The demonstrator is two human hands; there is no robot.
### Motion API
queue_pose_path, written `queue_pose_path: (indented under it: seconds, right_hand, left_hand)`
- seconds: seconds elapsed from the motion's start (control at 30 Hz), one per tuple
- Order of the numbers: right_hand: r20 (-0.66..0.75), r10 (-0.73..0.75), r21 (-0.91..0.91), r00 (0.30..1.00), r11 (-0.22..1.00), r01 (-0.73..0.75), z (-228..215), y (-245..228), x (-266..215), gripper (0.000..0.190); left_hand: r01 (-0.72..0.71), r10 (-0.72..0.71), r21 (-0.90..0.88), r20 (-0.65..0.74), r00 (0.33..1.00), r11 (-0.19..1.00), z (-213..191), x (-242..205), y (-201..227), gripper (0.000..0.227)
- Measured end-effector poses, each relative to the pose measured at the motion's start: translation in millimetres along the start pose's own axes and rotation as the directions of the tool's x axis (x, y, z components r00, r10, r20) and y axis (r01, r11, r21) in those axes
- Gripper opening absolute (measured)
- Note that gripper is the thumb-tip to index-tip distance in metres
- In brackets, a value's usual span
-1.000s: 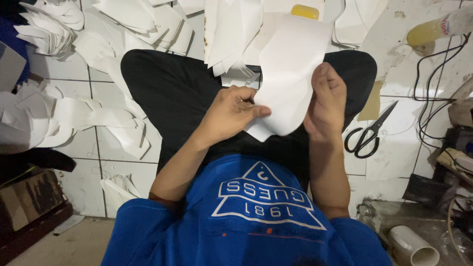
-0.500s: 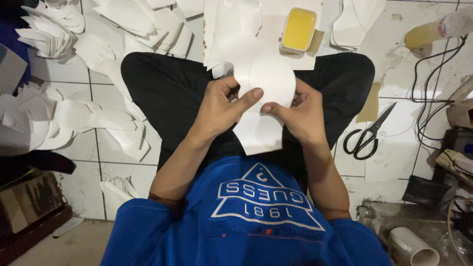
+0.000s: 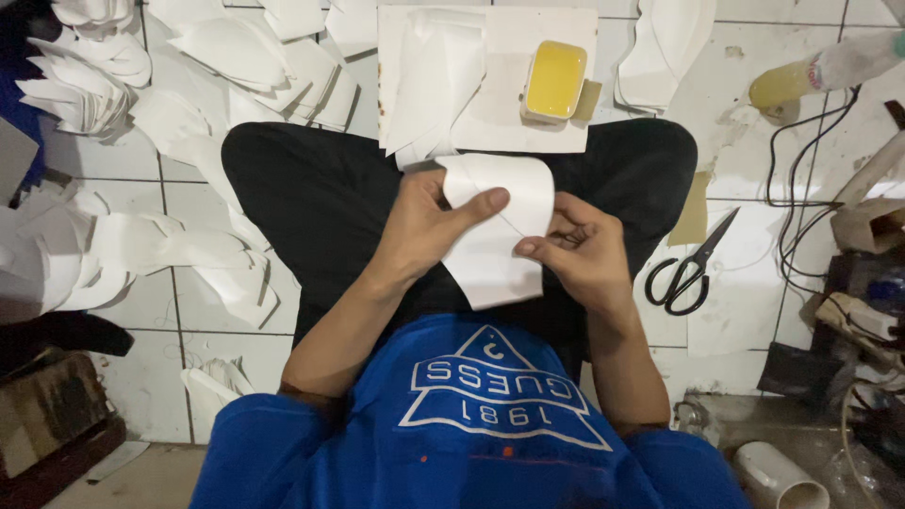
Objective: The person sits on the floor and applies a yellow substance from a small container onto white paper cutouts using a cloth. They then press the edges of the paper together to adhere them.
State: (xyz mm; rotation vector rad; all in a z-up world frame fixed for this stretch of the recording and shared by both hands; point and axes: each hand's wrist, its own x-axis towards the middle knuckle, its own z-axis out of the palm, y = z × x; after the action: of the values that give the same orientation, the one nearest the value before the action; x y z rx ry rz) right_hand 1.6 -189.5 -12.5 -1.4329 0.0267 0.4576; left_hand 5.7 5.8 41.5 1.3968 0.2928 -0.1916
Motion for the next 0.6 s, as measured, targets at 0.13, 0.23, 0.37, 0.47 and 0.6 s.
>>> queue_pose_path:
  seconds: [0.13, 0.23, 0.37, 0.47, 0.6]
  right_hand:
    - [-0.083, -0.082, -0.113, 0.993, 0.991, 0.073, -35, -27, 8, 0.053]
    - [-0.206, -0.243, -0.233, 0.948, 0.953, 0.193, -78, -44, 51, 0.043]
    - [-0.158, -0.413, -0.373, 0.897, 0.866, 0.334, -149, -60, 142, 0.019]
    - [0.205, -0.718, -0.969, 0.665, -0.053, 0.241, -292, -20, 211, 0.036]
    - [-0.553, -0.110, -0.539, 0.826, 0.803, -0.254, -177, -87, 173, 0.075]
  left_hand:
    - [0.092, -0.073, -0.082, 0.219, 0.973, 0.992, -3, 2, -16, 0.032]
    - [0.232, -0.200, -0.062, 0.322, 0.925, 0.971, -11, 8, -3, 0.056]
    - [-0.005, -0.012, 0.104, 0.156, 0.988, 0.995, -37, 23, -39, 0.018]
    - [0.073, -0.040, 0.220, -0.149, 0.988, 0.973, -69, 39, -70, 0.015]
    - [0.100, -0.068, 0.071, -0.359, 0.931, 0.992, -125, 69, -87, 0.007]
